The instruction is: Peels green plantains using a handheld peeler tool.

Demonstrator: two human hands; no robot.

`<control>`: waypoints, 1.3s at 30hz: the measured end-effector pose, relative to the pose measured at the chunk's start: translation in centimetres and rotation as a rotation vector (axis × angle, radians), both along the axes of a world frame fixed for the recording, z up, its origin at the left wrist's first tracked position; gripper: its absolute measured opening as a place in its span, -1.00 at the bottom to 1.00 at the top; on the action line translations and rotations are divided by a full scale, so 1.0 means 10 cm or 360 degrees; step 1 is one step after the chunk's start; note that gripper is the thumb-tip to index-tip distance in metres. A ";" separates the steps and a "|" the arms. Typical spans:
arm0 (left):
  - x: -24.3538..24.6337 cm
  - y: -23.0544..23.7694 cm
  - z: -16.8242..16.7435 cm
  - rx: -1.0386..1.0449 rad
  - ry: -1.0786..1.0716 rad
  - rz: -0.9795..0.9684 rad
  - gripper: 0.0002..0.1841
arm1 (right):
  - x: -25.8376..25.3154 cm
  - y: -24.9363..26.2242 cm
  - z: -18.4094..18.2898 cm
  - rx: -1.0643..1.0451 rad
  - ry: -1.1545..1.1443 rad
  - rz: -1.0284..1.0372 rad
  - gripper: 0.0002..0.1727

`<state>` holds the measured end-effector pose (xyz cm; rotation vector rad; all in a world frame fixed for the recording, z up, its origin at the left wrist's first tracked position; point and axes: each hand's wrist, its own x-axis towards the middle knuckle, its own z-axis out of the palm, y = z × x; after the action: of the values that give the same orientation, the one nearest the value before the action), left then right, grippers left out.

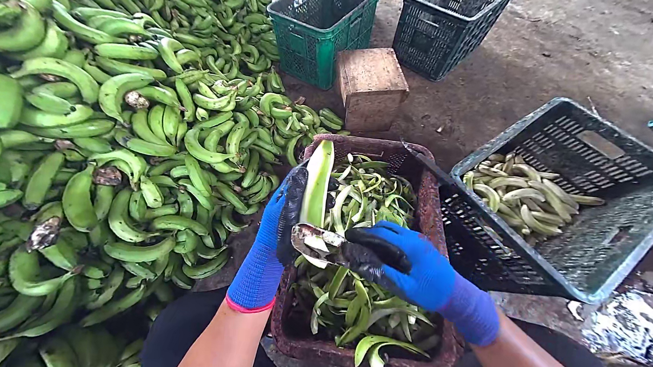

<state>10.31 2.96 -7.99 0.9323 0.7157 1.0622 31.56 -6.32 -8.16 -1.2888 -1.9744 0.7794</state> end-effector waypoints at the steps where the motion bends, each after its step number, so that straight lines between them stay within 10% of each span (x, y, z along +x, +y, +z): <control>1: 0.01 -0.01 0.02 0.0041 -0.0037 0.0045 -0.62 | 0.00 -0.01 0.01 0.0025 -0.0032 0.0030 -0.49; 14: 0.22 -0.36 0.15 0.0230 0.0511 -0.0118 -0.57 | 0.56 0.32 0.33 0.0609 -0.0552 -0.0819 -0.49; 24: 0.06 -0.09 0.07 0.0336 0.0164 0.0227 -0.57 | 0.08 0.06 0.10 -0.0139 -0.0234 0.0175 -0.52; 31: 0.12 -0.30 0.10 0.0219 0.0364 0.0010 -0.61 | 0.28 0.25 0.18 0.0818 -0.0652 -0.0472 -0.49; 39: 0.14 -0.13 0.05 0.0273 0.0812 0.0160 -0.57 | 0.32 0.19 0.20 0.0504 -0.0355 -0.0707 -0.45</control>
<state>11.69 1.63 -7.46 1.3503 1.1118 0.9908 34.80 -4.45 -6.13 -1.5843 -1.7826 0.1081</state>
